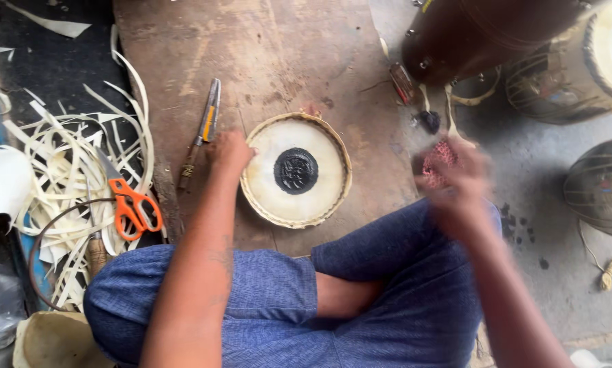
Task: The person repairs a tabla drum by using a tool to scrape the surface of the drum head, applying a blue substance to their palms, and using a cloth to rub the central part of the drum.
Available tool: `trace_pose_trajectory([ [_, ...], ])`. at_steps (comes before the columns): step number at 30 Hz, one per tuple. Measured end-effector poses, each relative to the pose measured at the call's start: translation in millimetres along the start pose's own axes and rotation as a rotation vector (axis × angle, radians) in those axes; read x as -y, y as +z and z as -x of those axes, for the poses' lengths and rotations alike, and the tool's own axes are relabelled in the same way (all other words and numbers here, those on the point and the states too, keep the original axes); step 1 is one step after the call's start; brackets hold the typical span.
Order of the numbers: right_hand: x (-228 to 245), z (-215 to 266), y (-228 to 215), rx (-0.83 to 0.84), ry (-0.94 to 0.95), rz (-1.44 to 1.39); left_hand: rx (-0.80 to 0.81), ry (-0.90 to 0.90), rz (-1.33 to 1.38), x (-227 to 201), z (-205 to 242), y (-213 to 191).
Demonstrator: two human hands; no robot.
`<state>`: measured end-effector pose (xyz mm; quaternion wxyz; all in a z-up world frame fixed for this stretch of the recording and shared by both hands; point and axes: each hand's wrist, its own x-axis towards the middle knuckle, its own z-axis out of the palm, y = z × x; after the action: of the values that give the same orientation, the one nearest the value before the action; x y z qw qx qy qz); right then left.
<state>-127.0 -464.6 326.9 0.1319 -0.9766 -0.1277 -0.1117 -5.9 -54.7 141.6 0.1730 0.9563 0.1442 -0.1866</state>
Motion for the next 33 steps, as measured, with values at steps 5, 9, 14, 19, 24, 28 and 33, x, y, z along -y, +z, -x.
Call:
trace_pose_trajectory([
  [5, 141.2, -47.8, 102.3, 0.617, -0.131, 0.023, 0.029, 0.008, 0.015, -6.1, 5.1, 1.4],
  [9, 160.3, -37.0, 159.5, 0.569, -0.215, 0.097, 0.034, 0.031, -0.01, -3.1, -2.6, 12.3],
  [14, 135.7, -35.9, 166.1, 0.328, -0.293, -0.017, 0.018, -0.007, 0.013, -5.6, -16.1, 23.5],
  [19, 137.9, -42.9, 163.1, 0.437, -0.151, 0.003, 0.039, 0.01, 0.026, -6.6, -20.5, 21.0],
  [24, 145.3, -41.1, 168.7, 0.543, -0.187, 0.052, -0.025, 0.041, 0.038, -2.0, -16.8, 31.9],
  [28, 150.2, -37.9, 181.2, 0.41, -0.242, 0.043, 0.004, 0.028, 0.009, 2.3, -16.1, 43.1],
  [33, 146.6, -47.9, 173.3, 0.383, -0.195, -0.002, 0.002, 0.032, 0.007, -2.8, -15.3, 28.9],
])
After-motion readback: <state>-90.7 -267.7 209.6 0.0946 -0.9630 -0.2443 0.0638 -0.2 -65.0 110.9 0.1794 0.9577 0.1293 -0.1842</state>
